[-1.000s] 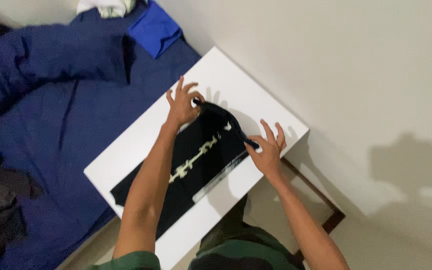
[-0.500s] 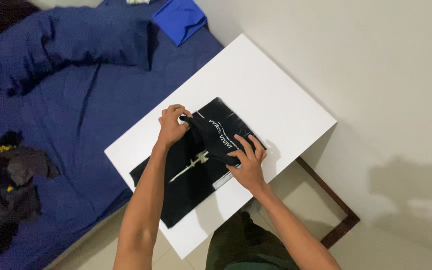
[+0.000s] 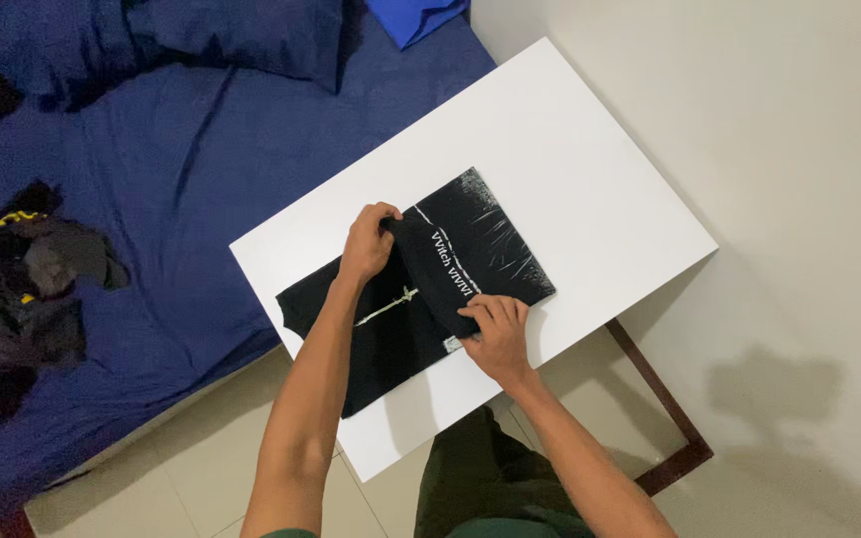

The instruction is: The person folds a black t-shirt by hand on a white table, smoothing the fabric and folding the sleeves and sides toward the center until it forms a square stack.

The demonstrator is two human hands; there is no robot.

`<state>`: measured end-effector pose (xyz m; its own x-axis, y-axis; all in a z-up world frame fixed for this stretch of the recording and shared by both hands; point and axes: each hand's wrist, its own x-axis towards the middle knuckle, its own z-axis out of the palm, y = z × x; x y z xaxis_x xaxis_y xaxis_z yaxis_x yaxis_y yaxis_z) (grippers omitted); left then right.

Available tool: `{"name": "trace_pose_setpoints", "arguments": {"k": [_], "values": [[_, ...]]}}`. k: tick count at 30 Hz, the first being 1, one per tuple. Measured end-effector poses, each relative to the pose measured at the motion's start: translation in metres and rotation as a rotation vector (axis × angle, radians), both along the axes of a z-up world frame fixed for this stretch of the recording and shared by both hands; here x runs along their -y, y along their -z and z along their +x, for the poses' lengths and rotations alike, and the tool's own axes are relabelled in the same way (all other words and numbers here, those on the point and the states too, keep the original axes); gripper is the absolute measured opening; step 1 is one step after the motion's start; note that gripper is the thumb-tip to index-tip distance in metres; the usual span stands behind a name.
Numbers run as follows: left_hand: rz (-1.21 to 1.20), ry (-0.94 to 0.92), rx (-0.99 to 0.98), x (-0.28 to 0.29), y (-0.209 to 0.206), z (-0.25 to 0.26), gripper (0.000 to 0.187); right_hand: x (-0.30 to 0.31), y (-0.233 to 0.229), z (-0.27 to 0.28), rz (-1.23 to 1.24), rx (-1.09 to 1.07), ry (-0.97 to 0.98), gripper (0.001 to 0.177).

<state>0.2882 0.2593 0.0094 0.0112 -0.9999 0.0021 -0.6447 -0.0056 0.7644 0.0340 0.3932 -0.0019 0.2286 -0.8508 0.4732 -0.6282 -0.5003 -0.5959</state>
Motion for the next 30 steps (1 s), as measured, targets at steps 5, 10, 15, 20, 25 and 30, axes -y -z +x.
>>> {"name": "trace_pose_setpoints", "arguments": {"k": [5,10,15,20,25,30], "values": [[-0.139,0.094,0.453,-0.007,0.011,0.013,0.034,-0.011,0.022,-0.005,0.003,-0.129,-0.043,0.042],[-0.211,0.061,0.595,-0.008,0.034,0.015,0.036,-0.010,0.022,-0.017,0.108,-0.131,-0.157,0.045],[-0.037,-0.206,0.298,-0.008,0.030,0.009,0.021,-0.010,0.006,-0.016,0.154,-0.154,-0.175,0.051],[0.198,-0.277,0.233,0.000,0.007,-0.008,0.029,-0.003,-0.004,0.003,0.156,-0.189,-0.225,0.051],[0.125,-0.242,0.195,-0.003,0.014,-0.010,0.030,0.002,0.002,0.027,0.167,-0.243,-0.115,0.061],[0.211,-0.254,0.098,-0.003,0.017,-0.019,0.027,0.013,0.015,0.047,0.207,-0.464,-0.022,0.058]]}}
